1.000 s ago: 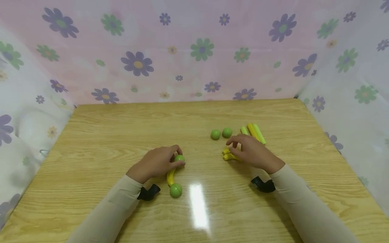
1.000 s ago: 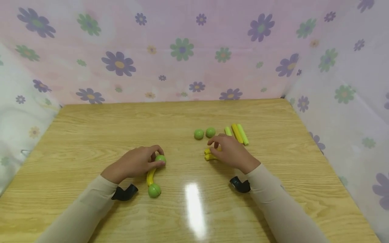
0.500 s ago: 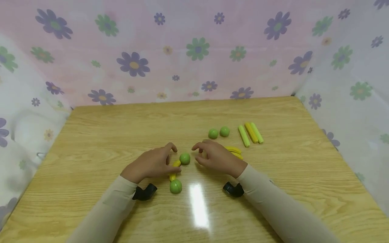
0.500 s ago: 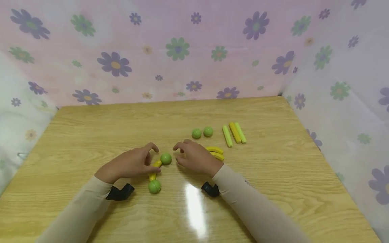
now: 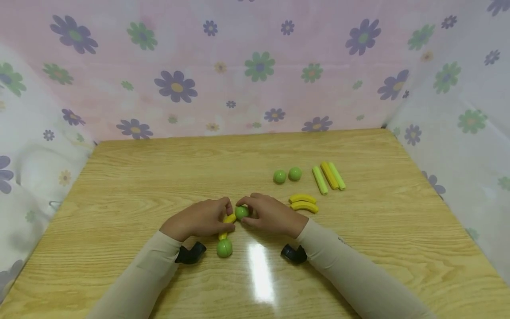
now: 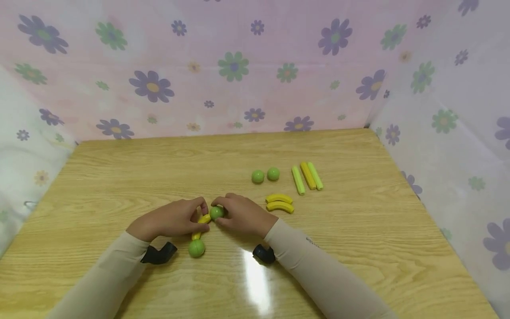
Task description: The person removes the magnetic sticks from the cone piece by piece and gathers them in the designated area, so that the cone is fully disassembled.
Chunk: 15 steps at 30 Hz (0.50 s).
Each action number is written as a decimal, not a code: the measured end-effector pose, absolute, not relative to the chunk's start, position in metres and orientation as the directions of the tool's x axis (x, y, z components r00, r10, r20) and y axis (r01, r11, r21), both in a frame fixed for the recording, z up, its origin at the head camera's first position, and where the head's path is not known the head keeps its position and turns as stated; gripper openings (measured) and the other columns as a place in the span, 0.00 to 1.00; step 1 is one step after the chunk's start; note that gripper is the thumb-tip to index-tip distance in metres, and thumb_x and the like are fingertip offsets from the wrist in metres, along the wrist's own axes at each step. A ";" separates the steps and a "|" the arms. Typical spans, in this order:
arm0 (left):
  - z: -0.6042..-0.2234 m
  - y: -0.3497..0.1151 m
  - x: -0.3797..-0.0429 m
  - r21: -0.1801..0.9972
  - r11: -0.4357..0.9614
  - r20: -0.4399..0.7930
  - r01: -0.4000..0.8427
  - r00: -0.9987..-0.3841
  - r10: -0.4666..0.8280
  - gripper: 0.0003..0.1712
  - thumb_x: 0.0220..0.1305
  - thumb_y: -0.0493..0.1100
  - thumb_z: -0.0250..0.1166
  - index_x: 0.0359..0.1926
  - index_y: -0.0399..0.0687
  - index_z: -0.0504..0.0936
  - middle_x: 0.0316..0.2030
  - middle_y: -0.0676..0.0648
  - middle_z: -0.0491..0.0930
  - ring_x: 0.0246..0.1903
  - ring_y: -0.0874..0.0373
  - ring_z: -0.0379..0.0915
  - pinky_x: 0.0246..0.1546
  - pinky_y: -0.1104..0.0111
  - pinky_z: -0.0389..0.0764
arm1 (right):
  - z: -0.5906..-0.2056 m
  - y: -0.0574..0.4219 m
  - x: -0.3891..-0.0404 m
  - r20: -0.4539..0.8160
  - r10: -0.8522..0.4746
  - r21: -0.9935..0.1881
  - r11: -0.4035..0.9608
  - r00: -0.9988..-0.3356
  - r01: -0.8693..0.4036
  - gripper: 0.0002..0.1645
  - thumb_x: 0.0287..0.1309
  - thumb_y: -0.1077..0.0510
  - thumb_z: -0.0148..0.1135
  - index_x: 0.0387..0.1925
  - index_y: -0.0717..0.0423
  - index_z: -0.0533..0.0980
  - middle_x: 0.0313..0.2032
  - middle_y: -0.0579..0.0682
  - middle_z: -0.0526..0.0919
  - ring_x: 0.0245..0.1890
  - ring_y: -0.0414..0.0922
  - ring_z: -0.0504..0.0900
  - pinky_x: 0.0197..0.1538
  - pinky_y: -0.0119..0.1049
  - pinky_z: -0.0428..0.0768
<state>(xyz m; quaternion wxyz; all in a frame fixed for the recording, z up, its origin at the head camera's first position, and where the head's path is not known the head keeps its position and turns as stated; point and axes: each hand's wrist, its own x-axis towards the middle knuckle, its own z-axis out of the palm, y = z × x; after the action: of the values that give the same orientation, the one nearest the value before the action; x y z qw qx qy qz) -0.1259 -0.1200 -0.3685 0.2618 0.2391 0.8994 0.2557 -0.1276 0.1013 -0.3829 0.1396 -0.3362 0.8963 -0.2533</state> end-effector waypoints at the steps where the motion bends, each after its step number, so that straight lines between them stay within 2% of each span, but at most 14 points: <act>1: -0.370 -0.120 -0.126 0.597 0.746 -0.346 0.296 -0.744 0.572 0.16 0.66 0.49 0.68 0.46 0.47 0.73 0.23 0.51 0.75 0.21 0.61 0.67 0.24 0.70 0.69 | -0.383 0.101 -0.128 -0.078 -0.677 -0.547 0.643 -0.732 -0.536 0.23 0.66 0.53 0.65 0.61 0.53 0.75 0.44 0.49 0.80 0.37 0.39 0.76 0.41 0.34 0.77; 7: -0.374 -0.122 -0.129 0.628 0.717 -0.327 0.301 -0.734 0.595 0.14 0.66 0.46 0.68 0.46 0.47 0.73 0.24 0.51 0.75 0.22 0.62 0.68 0.25 0.70 0.70 | -0.385 0.102 -0.130 -0.068 -0.688 -0.555 0.628 -0.723 -0.545 0.21 0.68 0.53 0.63 0.59 0.53 0.75 0.39 0.46 0.79 0.36 0.39 0.75 0.40 0.33 0.76; 15: -0.373 -0.122 -0.130 0.629 0.717 -0.335 0.300 -0.728 0.598 0.14 0.66 0.46 0.68 0.46 0.48 0.73 0.24 0.52 0.75 0.22 0.62 0.67 0.25 0.70 0.70 | -0.386 0.104 -0.132 -0.084 -0.689 -0.597 0.613 -0.720 -0.518 0.18 0.71 0.51 0.59 0.58 0.53 0.75 0.41 0.45 0.80 0.36 0.38 0.75 0.42 0.34 0.76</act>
<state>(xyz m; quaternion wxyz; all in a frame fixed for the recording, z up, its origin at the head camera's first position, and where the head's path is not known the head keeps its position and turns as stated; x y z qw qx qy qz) -0.1303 -0.1222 -0.3731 0.2681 0.2530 0.8870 0.2780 -0.1317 0.1041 -0.3859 0.1546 -0.3410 0.8848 -0.2775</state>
